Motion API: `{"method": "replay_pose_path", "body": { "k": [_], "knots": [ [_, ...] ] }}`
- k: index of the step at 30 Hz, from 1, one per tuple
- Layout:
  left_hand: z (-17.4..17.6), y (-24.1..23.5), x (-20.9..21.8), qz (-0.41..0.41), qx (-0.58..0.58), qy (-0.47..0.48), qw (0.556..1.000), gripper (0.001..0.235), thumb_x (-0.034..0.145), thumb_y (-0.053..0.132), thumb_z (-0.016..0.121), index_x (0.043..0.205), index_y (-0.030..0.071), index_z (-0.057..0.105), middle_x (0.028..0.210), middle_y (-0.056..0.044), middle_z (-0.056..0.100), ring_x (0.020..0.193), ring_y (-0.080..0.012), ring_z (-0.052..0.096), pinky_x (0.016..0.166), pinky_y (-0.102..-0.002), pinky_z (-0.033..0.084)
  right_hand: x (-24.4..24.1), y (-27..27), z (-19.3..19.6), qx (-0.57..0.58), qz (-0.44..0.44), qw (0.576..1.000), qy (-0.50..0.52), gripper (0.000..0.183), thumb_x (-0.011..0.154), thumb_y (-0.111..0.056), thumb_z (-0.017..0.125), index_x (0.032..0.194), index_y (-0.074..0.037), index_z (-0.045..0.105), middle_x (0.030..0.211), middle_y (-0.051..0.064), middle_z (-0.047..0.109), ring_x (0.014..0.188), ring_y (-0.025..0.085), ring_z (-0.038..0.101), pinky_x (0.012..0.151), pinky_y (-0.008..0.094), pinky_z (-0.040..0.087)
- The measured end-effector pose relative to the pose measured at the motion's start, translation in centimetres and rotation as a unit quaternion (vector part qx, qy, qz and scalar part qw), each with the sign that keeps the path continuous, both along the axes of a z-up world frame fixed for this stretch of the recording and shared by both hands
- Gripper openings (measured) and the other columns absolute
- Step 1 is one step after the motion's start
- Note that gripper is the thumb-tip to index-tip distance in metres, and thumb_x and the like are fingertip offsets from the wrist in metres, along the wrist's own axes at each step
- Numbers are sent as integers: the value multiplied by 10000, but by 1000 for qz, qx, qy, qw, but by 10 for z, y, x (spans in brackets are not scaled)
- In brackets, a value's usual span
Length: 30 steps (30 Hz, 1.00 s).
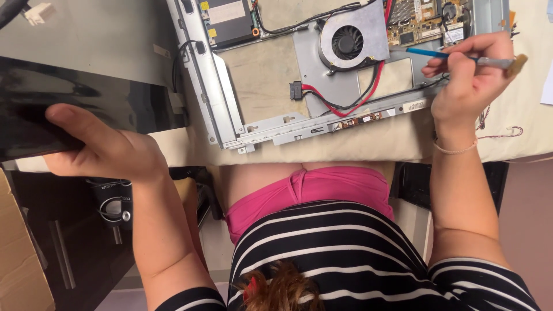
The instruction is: The person cleans the internal components of a disassembled electronic device using a small brush. They hold the device's casing in one hand while brushing the circuit board, fan, and other parts with the other hand.
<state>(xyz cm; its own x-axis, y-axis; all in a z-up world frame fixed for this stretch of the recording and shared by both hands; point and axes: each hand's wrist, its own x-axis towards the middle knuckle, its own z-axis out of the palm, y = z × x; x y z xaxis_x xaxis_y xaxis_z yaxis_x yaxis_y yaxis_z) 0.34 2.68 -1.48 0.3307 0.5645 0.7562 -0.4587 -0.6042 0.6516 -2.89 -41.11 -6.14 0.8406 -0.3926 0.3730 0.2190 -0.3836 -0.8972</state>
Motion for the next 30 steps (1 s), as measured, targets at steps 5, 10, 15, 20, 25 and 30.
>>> {"method": "replay_pose_path", "body": {
  "k": [5,10,15,20,25,30],
  "knots": [
    [-2,2,0,-2,-24,11,1000,342,1018,229,612,775,12,507,779,-8,476,763,-142,445,720,-328,451,3,-2,7,72,-38,996,23,35,941,26,450,966,23,473,816,196,511,573,321,618,503,392,606],
    [-3,0,-2,-33,-19,3,999,226,1050,167,606,980,-45,639,966,-66,606,914,-173,536,838,-357,492,2,13,10,-46,27,996,-75,87,1047,29,484,1062,105,523,957,232,535,708,353,654,594,393,569],
    [-4,1,-1,-6,-11,18,1000,276,1032,222,610,887,-11,639,853,-19,570,800,-154,500,746,-327,469,8,49,39,-95,188,976,56,157,1111,99,538,1137,196,659,977,295,694,882,315,708,798,362,591],
    [-9,4,-1,-7,-59,10,998,413,1008,199,653,727,67,380,722,21,281,697,-134,290,667,-312,307,22,47,40,-120,258,957,63,195,1081,84,528,1077,169,703,925,250,700,819,294,680,749,351,566],
    [-7,6,1,-35,-32,-24,999,215,1040,147,630,1015,-64,661,1004,-116,665,953,-196,613,847,-374,532,13,-12,13,-76,128,989,-15,165,974,98,532,901,160,666,750,233,595,617,295,603,574,333,439],
    [-9,13,-1,42,-32,15,998,426,1010,210,631,720,93,342,675,0,341,650,-125,299,606,-338,281,-1,-36,9,-77,31,996,41,173,992,117,505,878,105,634,738,183,544,637,261,603,563,311,437]
  ]
}}
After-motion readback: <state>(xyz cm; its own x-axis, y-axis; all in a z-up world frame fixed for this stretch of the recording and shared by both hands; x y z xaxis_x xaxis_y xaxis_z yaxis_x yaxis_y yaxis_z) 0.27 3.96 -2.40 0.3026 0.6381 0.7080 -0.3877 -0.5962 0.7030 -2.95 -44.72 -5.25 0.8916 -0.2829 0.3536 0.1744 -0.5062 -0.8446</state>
